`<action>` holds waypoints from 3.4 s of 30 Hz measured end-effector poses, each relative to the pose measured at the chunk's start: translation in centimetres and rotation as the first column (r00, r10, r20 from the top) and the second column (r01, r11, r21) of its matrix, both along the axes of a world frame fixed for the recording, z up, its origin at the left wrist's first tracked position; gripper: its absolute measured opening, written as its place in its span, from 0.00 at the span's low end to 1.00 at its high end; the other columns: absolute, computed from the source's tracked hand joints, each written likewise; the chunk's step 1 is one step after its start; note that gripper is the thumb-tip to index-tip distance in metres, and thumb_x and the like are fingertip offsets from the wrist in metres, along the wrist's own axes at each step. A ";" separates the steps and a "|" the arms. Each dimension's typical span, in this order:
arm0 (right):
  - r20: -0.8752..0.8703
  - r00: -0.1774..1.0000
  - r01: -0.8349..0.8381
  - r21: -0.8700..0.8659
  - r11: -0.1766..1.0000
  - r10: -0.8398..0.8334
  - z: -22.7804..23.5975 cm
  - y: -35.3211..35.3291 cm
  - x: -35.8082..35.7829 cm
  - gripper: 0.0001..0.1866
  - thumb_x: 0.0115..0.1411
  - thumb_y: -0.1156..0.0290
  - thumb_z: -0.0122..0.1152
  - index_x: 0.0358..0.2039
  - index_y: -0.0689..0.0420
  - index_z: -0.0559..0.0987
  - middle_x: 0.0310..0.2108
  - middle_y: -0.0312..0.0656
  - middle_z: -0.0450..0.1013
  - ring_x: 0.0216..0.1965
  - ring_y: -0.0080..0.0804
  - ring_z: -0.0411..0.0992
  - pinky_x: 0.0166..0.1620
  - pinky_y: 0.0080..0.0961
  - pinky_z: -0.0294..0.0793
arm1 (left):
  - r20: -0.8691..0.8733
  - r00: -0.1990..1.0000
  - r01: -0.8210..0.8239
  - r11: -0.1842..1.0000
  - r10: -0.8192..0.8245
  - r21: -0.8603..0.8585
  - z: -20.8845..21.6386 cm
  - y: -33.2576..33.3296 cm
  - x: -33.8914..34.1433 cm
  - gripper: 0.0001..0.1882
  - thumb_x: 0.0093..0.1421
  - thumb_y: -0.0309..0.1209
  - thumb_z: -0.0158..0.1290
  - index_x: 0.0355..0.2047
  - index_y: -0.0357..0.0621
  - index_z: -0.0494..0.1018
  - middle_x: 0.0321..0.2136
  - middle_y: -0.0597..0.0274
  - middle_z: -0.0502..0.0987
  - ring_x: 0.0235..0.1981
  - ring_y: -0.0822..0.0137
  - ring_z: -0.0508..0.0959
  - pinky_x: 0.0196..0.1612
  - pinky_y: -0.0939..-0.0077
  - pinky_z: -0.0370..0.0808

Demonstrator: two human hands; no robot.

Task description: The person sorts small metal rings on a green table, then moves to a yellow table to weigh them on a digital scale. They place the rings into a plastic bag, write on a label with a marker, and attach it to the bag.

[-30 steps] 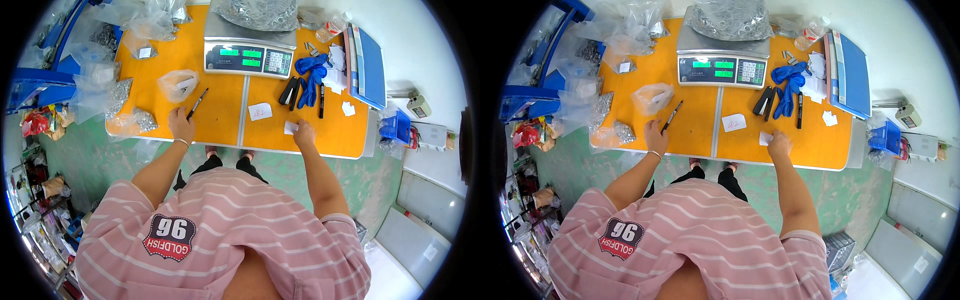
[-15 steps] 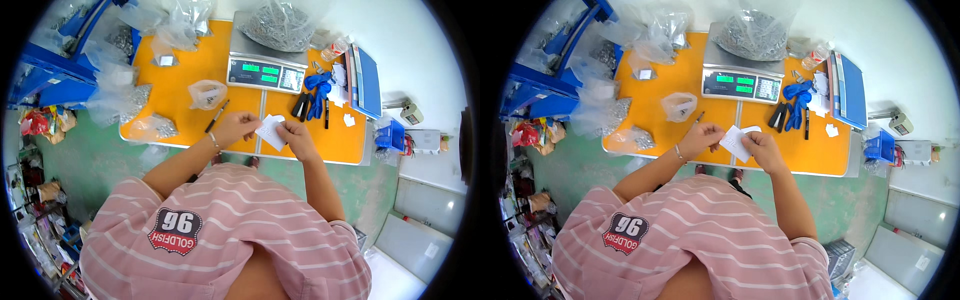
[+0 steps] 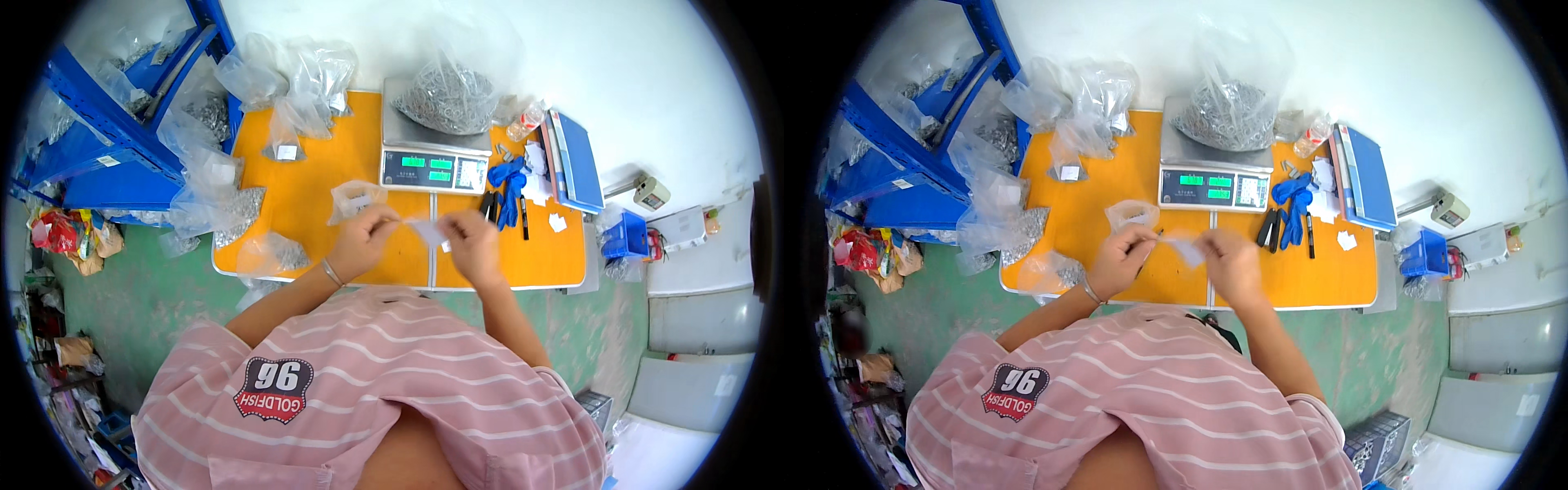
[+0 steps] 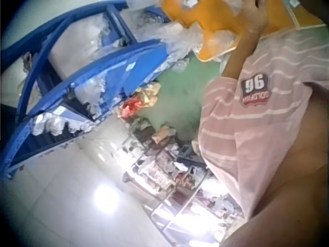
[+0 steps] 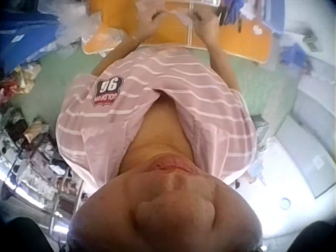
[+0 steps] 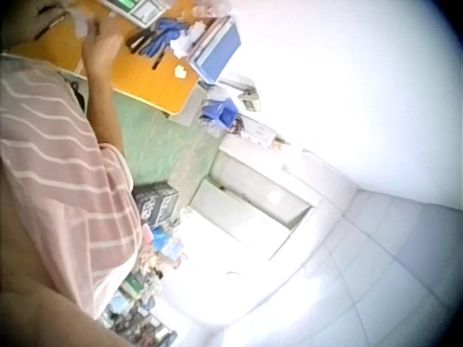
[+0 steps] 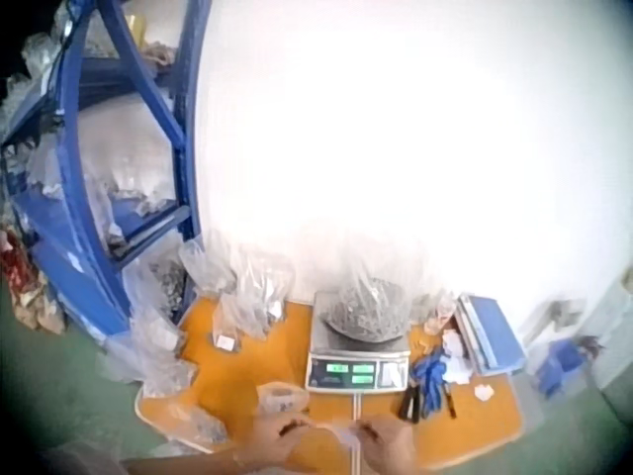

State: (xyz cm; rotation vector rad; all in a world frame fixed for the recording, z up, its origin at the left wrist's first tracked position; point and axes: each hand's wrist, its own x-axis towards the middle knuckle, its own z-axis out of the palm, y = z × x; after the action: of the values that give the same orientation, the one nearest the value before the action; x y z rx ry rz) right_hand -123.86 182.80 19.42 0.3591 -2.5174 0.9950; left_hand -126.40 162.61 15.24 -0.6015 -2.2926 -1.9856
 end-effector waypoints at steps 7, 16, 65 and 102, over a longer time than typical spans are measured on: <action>-0.157 0.927 0.315 -0.165 0.935 -0.340 13.1 5.4 -14.6 0.09 0.55 0.72 0.53 0.33 0.65 0.75 0.19 0.45 0.73 0.20 0.27 0.73 0.25 0.22 0.70 | 0.220 0.922 -0.338 0.939 0.317 0.066 -1.9 -7.1 -0.9 0.03 0.56 0.25 0.50 0.31 0.40 0.70 0.18 0.72 0.67 0.19 0.83 0.65 0.21 0.89 0.61; -0.387 0.920 0.178 0.278 0.944 -0.060 11.6 7.0 -26.2 0.12 0.50 0.68 0.55 0.35 0.59 0.76 0.32 0.50 0.74 0.33 0.47 0.74 0.37 0.32 0.73 | 0.337 0.789 -0.516 0.852 0.514 -0.093 -3.9 -7.9 3.6 0.04 0.56 0.25 0.51 0.30 0.38 0.70 0.17 0.71 0.68 0.19 0.81 0.67 0.22 0.87 0.65; 0.654 0.615 -0.340 -0.285 0.896 0.441 -10.9 -4.0 0.3 0.07 0.55 0.74 0.53 0.31 0.64 0.75 0.30 0.45 0.73 0.32 0.35 0.72 0.36 0.27 0.70 | 0.983 0.089 -0.986 0.153 0.162 0.064 -9.2 -14.7 11.6 0.12 0.63 0.38 0.41 0.40 0.44 0.62 0.14 0.73 0.54 0.12 0.79 0.51 0.13 0.85 0.49; 0.597 0.733 -0.366 -0.056 0.929 0.325 -8.0 1.5 -1.6 0.29 0.51 0.65 0.61 0.52 0.59 0.64 0.46 0.51 0.65 0.49 0.47 0.63 0.50 0.35 0.63 | 0.884 0.450 -0.020 0.988 -0.131 0.156 -7.8 4.9 0.4 0.12 0.57 0.37 0.49 0.29 0.39 0.67 0.16 0.65 0.67 0.10 0.78 0.60 0.12 0.84 0.53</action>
State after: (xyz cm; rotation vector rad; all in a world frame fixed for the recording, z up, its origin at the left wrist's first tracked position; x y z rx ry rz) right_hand -125.49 184.32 11.42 0.6408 -3.1382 1.3398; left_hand -126.04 167.50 7.47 0.6267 -2.4829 -2.9522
